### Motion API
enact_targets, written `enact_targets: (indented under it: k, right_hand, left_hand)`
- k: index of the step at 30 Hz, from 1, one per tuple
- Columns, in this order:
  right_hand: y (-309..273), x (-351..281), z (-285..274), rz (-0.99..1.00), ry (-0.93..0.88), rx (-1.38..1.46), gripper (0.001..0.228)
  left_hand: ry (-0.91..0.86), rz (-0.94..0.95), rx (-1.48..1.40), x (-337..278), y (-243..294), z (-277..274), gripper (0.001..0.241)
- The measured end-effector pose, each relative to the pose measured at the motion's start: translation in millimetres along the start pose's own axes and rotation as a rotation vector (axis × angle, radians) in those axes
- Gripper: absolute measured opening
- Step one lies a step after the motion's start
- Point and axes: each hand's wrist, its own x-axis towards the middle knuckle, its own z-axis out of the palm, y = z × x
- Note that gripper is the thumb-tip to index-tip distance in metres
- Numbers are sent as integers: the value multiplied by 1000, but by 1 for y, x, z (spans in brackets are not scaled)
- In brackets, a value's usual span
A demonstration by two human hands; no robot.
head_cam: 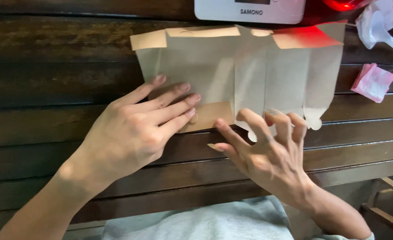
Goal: Folding and assembling a cardboard box on a wooden counter
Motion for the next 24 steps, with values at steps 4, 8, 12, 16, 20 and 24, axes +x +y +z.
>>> enact_targets:
  k: [4, 8, 12, 16, 20, 24]
  right_hand:
    - [12, -11, 1, 77, -29, 74, 45]
    - [26, -19, 6, 51, -11, 210, 45]
    - [25, -17, 8, -10, 58, 361, 32]
    - [22, -5, 2, -18, 101, 416, 19]
    - [25, 6, -2, -14, 87, 517, 9]
    - [34, 19, -4, -80, 86, 544, 9]
  left_hand:
    - [-67, -1, -4, -1, -1, -10, 43]
    - [-1, -77, 68, -1, 5, -19, 17]
    - [44, -103, 284, -2, 15, -11, 18]
    - [77, -122, 471, 3, 30, -3, 18]
    - [114, -39, 469, 7, 35, 7, 7]
    - [77, 142, 263, 13, 38, 11, 21]
